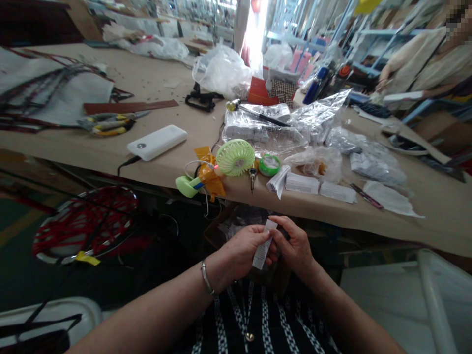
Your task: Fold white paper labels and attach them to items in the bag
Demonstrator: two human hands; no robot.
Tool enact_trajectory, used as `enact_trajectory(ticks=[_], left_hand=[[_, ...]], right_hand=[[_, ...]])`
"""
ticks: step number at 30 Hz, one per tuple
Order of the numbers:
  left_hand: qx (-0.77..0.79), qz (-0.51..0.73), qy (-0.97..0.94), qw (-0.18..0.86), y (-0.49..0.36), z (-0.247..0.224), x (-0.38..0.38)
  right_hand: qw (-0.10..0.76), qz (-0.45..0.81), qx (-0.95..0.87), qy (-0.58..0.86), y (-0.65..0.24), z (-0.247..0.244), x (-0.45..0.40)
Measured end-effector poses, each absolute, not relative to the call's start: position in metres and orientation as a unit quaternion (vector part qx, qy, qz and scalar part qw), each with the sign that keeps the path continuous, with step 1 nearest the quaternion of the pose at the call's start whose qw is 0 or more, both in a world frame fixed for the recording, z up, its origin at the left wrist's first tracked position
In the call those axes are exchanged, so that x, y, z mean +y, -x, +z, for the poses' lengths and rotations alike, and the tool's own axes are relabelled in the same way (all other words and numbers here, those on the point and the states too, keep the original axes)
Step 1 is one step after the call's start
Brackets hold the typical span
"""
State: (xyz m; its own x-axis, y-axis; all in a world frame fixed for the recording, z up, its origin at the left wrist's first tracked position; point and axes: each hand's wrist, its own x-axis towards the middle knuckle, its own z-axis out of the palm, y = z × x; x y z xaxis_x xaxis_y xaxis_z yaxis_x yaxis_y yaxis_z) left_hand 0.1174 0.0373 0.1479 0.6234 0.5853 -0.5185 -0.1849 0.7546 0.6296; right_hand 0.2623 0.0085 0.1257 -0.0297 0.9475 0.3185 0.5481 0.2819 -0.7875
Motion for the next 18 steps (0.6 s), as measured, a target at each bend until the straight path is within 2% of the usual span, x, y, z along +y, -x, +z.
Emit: enact_trajectory(ticks=[5, 8, 12, 14, 18], left_hand=[[0.369, 0.219, -0.266, 0.863, -0.117, 0.148, 0.038], [0.356, 0.221, -0.259, 0.870, -0.116, 0.147, 0.037], [0.321, 0.206, -0.270, 0.884, -0.113, 0.149, 0.035], [0.309, 0.193, -0.278, 0.889, -0.111, 0.150, 0.034], [0.304, 0.183, -0.294, 0.887, -0.111, 0.149, 0.033]], right_hand=[[0.455, 0.310, -0.608, 0.572, -0.263, 0.120, 0.008], [0.469, 0.470, -0.538, 0.519, -0.266, 0.117, 0.012], [0.417, 0.671, -0.460, 0.405, -0.270, 0.118, 0.017], [0.396, 0.716, -0.442, 0.367, -0.271, 0.118, 0.019], [0.407, 0.754, -0.409, 0.313, -0.268, 0.115, 0.020]])
